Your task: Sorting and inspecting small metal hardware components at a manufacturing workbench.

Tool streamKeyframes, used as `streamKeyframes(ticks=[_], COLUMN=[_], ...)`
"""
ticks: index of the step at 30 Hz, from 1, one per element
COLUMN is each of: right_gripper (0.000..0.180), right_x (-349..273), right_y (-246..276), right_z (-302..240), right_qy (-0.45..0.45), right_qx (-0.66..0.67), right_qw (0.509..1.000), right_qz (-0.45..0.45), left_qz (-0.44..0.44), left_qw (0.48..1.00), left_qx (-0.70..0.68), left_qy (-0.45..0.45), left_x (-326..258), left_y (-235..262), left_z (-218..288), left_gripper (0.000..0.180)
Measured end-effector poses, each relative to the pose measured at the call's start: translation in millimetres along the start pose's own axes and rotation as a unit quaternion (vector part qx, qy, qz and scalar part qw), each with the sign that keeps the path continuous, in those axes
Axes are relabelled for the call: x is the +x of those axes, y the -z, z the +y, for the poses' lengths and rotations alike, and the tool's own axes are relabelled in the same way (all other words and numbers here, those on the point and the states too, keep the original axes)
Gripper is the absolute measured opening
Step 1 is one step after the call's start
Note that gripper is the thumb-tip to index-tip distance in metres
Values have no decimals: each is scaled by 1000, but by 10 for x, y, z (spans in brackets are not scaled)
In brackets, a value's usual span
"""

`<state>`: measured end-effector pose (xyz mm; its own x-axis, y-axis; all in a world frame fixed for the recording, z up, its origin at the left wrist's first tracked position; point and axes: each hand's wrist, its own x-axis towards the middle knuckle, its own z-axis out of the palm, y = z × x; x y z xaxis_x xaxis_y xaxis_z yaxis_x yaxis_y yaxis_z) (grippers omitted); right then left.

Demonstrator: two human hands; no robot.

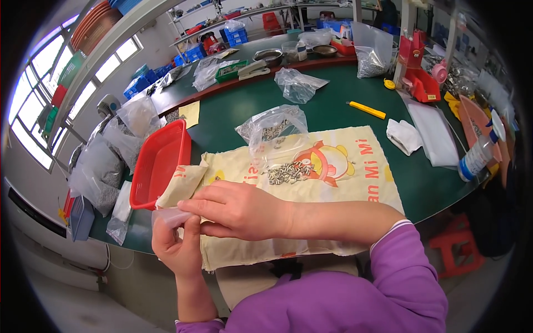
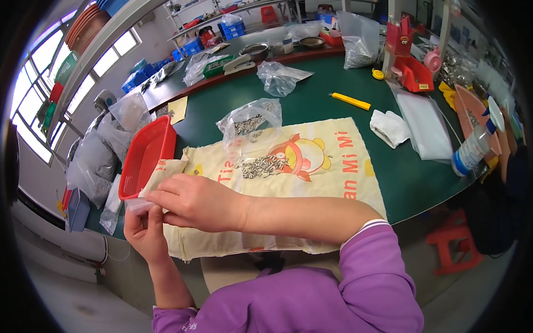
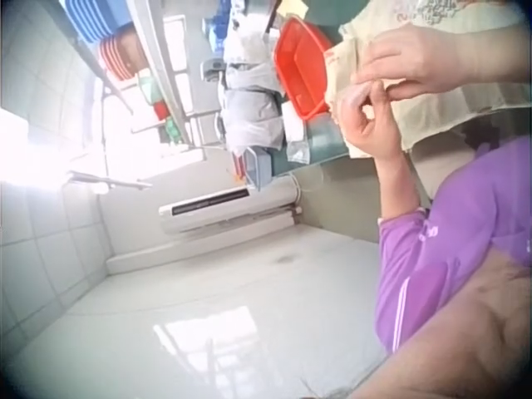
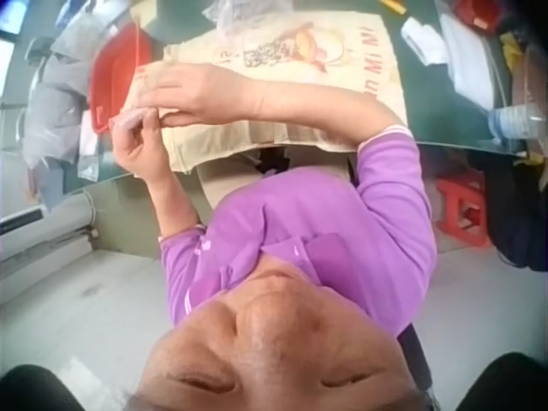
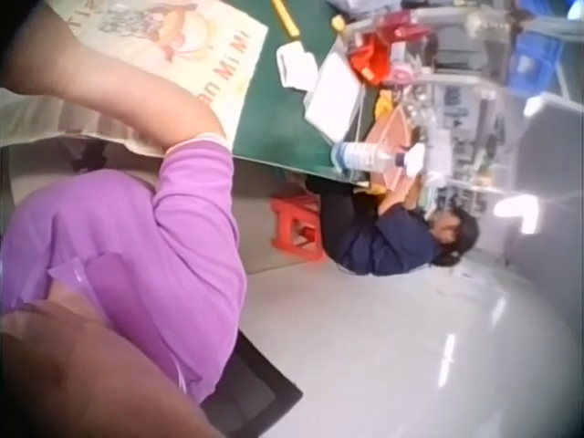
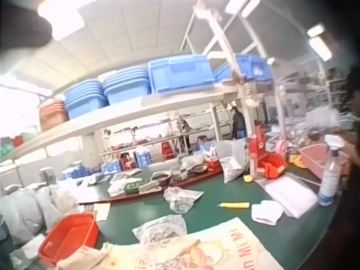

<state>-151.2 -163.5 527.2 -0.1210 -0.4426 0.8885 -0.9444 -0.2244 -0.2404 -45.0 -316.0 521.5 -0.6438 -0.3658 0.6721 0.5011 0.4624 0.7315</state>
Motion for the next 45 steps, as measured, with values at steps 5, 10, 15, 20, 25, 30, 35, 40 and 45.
streamKeyframes(ticks=[5, 10, 15, 20, 25, 30, 35, 40, 45], right_gripper=[48, 32, 15, 16, 21, 22, 21, 24, 27], right_x=[-7, 11, 5, 19, 73, -12, -65, 35, 98], right_y=[-17, -9, 68, 89, 147, -12, -35, -2, 66], right_z=[-111, -233, -274, -407, -384, -394, -371, -529, -504], right_qy=[-35, -34, -1, 35, -1, 8, 32, 0, -52], right_qx=[78, 86, -6, -105, -176, -101, -140, -106, -125], right_qw=[996, 995, 998, 991, 982, 991, 983, 989, 981], right_qz=[-26, -42, -70, -69, -70, -88, -113, -107, -137], left_qz=[-1, 36, -25, 9, -48, 14, -56, -32, -1], left_qw=[996, 999, 985, 976, 948, 976, 932, 946, 947], left_qx=[76, 11, 163, 192, 255, 193, 316, 260, 268], left_qy=[-52, 9, -58, -103, -182, -103, -168, -191, -178], left_x=[-132, -251, -338, -447, -491, -456, -296, -442, -445], left_y=[137, 272, 157, 87, -16, 18, -6, 177, 336], left_z=[66, 153, 300, 262, 310, 315, 532, 530, 563], left_gripper=[18, 23, 17, 20, 20, 35, 37, 28, 25])
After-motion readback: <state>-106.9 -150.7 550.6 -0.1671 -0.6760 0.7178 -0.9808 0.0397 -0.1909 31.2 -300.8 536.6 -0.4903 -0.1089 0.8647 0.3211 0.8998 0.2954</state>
